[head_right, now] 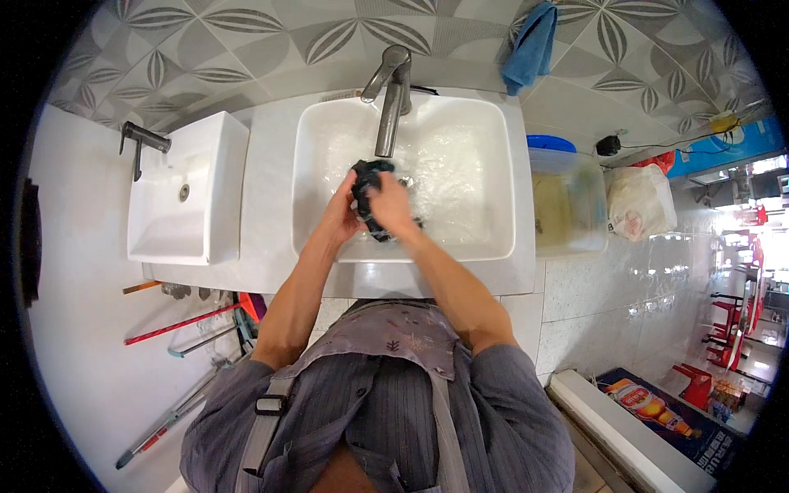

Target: The person wipes the refrigerator glass door with a cloth, walks to the sink, and washes the cloth under running water from the faucet. The person then turns off the faucet and wrings out the cloth by hand.

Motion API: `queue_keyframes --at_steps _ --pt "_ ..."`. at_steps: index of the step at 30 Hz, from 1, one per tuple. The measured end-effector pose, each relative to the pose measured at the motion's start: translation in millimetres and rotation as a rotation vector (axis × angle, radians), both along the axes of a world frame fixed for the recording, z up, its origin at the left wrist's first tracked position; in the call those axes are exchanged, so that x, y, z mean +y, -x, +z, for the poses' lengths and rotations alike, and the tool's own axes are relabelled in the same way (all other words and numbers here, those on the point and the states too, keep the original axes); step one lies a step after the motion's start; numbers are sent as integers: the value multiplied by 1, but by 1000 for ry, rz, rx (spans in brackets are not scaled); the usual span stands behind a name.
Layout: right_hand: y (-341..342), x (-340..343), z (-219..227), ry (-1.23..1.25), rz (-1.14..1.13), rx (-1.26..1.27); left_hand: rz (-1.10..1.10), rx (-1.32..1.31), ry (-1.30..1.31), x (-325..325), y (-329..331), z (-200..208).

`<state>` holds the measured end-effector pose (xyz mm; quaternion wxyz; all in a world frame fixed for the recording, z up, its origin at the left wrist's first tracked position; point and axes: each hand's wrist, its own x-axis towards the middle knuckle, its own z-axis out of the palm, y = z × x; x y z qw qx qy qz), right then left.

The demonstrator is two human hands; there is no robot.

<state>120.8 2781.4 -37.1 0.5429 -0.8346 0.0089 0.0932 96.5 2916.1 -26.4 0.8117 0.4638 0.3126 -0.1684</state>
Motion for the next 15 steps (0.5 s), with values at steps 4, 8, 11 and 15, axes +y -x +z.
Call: queue_keyframes --at_steps 4,8,11,15 --pt "50 46 83 -72 86 -56 25 -137 643 22 -9 -27" --pt "6 9 14 312 -60 -266 75 22 422 -13 -18 -9" --pt "-18 -55 4 291 -166 -268 16 -121 243 -18 -11 27" --pt "-20 -104 8 223 -150 -382 -98 -347 -398 5 1 27"
